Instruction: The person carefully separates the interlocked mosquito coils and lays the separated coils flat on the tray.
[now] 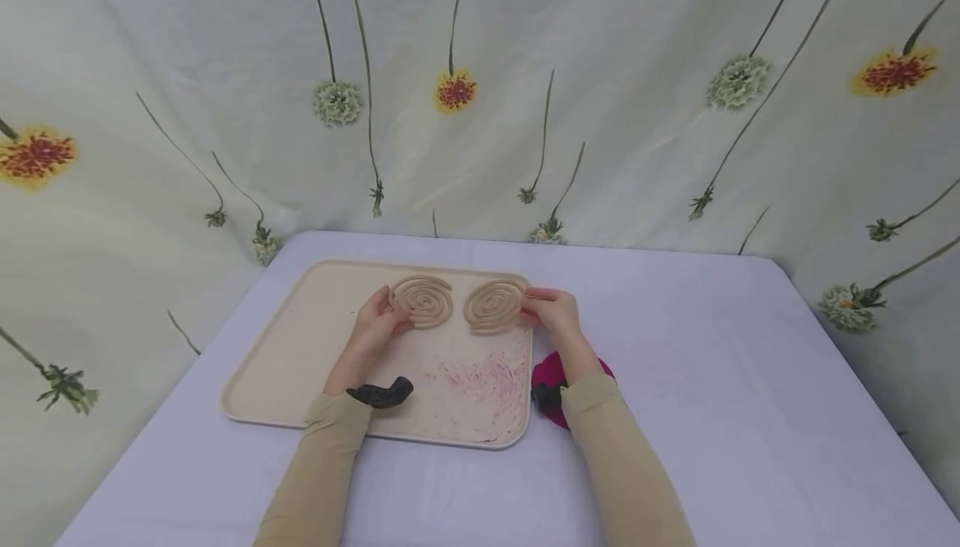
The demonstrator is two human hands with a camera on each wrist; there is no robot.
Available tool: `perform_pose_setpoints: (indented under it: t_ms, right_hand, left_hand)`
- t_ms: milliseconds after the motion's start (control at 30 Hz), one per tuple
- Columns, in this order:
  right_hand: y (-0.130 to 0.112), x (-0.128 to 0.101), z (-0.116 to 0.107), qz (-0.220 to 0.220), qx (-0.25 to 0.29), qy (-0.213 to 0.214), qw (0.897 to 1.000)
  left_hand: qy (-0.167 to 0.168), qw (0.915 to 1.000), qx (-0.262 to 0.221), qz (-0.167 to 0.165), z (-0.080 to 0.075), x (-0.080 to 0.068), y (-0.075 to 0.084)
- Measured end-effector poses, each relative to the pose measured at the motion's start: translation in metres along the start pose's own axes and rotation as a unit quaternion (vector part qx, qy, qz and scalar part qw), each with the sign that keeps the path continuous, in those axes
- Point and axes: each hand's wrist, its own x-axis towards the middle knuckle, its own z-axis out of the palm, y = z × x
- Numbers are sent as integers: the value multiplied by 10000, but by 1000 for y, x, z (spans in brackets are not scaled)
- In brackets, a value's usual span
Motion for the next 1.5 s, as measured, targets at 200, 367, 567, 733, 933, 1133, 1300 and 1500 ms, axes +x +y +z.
perform_pose_setpoints:
  t_ms: [200,367,567,733,933,1133,1300,1500]
  right_hand:
    - [-7,-13,-4,-65,-1239,-698,9898]
    - [-23,-34,-17,-573,-2132,-1428,9648]
    - [-42,-58,-48,-1229,-2384,-1720,9479]
    - [-47,-75,-72,-1522,-2610,-1671,9385]
    - [-35,-81,-94,-1656,-2837,-1647,9300]
    - [-20,-75,-112,-1459,-2831,-1683,9329]
    - [-13,-70,-123,-1242,-2940,-1543,9351]
    - [-8,-65,-130,-903,-3056,-1601,9343]
  left_hand:
    - [54,9939,942,572,-2,-2,2]
    - [202,9843,1563,791,-3,-9,9]
    - [164,9845,846,1528,7,-20,31]
    - [-347,9774,47,2085,35,-36,47]
    - [-1207,9741,-573,1827,78,-51,46]
    - [-1604,9746,-550,1461,116,-59,33]
    - [-1584,9819,-164,1023,139,-61,19]
    - [-1520,9848,179,824,152,-60,4]
